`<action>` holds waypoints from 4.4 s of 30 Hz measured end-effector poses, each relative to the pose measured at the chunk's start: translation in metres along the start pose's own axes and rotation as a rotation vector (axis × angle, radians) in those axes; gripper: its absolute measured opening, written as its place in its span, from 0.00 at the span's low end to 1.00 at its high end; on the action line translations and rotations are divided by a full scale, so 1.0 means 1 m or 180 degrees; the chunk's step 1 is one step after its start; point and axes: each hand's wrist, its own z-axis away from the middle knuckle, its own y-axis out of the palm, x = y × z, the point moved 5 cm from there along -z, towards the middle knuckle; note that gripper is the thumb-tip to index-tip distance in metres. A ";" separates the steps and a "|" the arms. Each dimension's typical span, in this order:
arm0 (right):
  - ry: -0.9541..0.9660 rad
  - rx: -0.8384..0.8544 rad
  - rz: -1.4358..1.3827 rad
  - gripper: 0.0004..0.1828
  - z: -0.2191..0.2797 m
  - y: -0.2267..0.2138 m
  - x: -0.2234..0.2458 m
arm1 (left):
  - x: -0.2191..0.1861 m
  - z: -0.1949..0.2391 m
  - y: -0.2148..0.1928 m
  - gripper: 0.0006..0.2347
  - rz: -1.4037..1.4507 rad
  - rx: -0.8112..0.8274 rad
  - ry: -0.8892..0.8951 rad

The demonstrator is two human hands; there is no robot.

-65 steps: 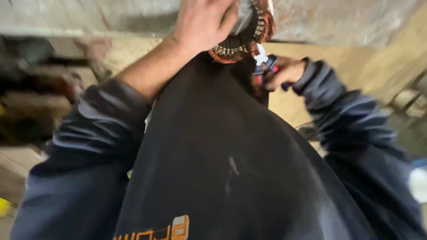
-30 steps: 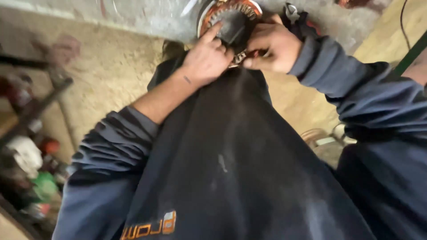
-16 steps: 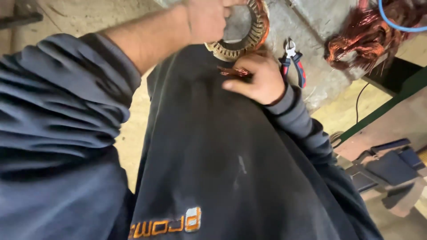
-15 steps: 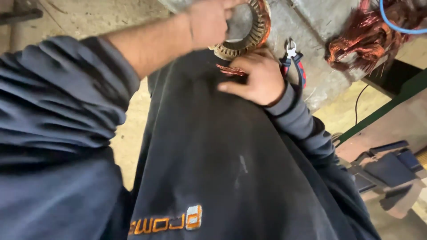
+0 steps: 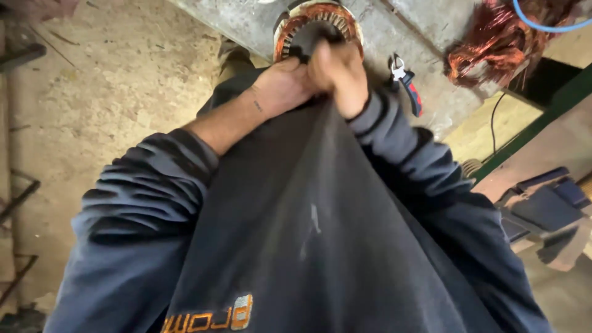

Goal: Extracting old copper windings from an electric motor stator using pliers and a utility knife on a workbench.

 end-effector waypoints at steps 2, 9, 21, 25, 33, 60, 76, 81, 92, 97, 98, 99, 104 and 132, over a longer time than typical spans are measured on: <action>0.0465 0.0016 -0.0794 0.29 -0.005 -0.008 0.003 | -0.002 0.001 0.006 0.04 0.0016 -0.0097 0.0059; -0.1004 -0.0435 -0.0035 0.29 0.052 0.020 0.038 | 0.009 -0.014 -0.033 0.07 -0.0140 -0.0806 -0.0114; -0.0797 -0.1126 0.3610 0.21 0.194 -0.070 0.109 | 0.020 -0.030 -0.061 0.16 0.0626 -0.0223 -0.0020; -0.0217 -0.1907 0.5045 0.28 0.182 -0.109 0.010 | 0.023 -0.044 -0.079 0.19 0.1011 -0.0013 -0.0204; -0.0720 -0.2547 0.4503 0.32 0.173 -0.137 -0.063 | 0.026 -0.053 -0.078 0.13 0.1943 0.0376 -0.0728; 0.0039 0.0046 -0.1746 0.49 0.140 0.035 -0.128 | 0.076 -0.068 -0.100 0.11 0.1985 0.0773 0.0756; 0.0198 0.1403 -0.2355 0.53 0.125 -0.008 -0.128 | 0.069 -0.064 -0.094 0.09 0.2254 0.0818 -0.0351; 0.0391 0.1215 -0.2690 0.56 0.127 -0.002 -0.120 | 0.068 -0.063 -0.091 0.07 0.2157 0.0907 -0.0542; 0.0811 0.1172 -0.2559 0.60 0.130 -0.017 -0.121 | 0.073 -0.058 -0.088 0.08 0.2477 0.0637 -0.0326; 0.0799 0.1242 -0.2393 0.60 0.122 -0.024 -0.117 | 0.071 -0.052 -0.085 0.10 0.2250 0.0875 -0.0395; 0.0762 0.1232 -0.2400 0.59 0.121 -0.025 -0.116 | 0.070 -0.054 -0.088 0.09 0.2243 0.0859 -0.0292; 0.0738 0.1204 -0.2389 0.58 0.121 -0.026 -0.117 | 0.068 -0.053 -0.093 0.09 0.2244 0.0840 -0.0200; 0.0686 0.0862 -0.1965 0.54 0.119 -0.022 -0.138 | 0.061 -0.051 -0.098 0.09 0.2293 0.0935 -0.0083; -0.0151 -0.2406 0.4142 0.32 0.111 -0.008 -0.076 | 0.070 -0.053 -0.084 0.16 0.1973 -0.0115 0.0993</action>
